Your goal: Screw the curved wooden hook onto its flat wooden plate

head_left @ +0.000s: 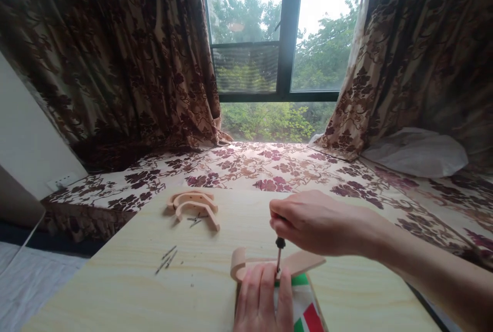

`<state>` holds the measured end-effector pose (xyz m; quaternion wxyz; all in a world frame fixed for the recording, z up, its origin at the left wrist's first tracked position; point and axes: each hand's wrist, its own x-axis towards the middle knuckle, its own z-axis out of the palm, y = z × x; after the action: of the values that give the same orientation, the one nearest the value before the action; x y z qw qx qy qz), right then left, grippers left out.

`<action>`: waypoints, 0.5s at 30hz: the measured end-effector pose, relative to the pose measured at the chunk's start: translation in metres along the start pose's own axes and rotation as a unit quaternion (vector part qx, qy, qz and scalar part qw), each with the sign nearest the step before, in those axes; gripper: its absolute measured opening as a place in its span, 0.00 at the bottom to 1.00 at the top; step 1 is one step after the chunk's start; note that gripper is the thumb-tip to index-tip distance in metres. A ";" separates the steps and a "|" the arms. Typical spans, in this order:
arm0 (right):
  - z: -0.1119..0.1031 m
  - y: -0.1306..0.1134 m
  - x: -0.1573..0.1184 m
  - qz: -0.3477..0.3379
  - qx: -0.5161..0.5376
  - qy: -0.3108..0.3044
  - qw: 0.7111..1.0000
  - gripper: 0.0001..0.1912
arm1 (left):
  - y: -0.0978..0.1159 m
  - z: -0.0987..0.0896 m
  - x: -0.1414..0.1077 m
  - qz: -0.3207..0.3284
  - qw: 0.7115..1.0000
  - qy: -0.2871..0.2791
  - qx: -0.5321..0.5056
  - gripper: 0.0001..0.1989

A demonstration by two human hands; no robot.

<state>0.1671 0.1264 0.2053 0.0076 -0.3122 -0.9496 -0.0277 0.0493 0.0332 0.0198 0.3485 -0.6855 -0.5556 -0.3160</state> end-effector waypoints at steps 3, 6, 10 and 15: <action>-0.003 -0.002 -0.003 -0.032 0.017 -0.009 0.999 0.12 | -0.001 -0.002 -0.003 -0.008 0.999 -0.045 -0.010 0.23; 0.002 -0.003 -0.001 -0.008 0.006 0.003 1.000 0.13 | -0.005 -0.003 -0.004 0.023 0.997 -0.068 -0.012 0.24; 0.006 -0.002 0.003 0.041 -0.029 0.012 0.999 0.15 | -0.008 -0.003 -0.004 0.038 0.998 -0.048 0.005 0.22; 0.001 -0.002 0.000 0.004 -0.010 -0.011 1.000 0.12 | -0.012 -0.007 -0.003 0.077 0.994 -0.082 0.013 0.22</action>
<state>0.1661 0.1252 0.2038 -0.0061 -0.3168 -0.9479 -0.0341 0.0369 0.0271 0.0225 0.3340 -0.7453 -0.5317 -0.2242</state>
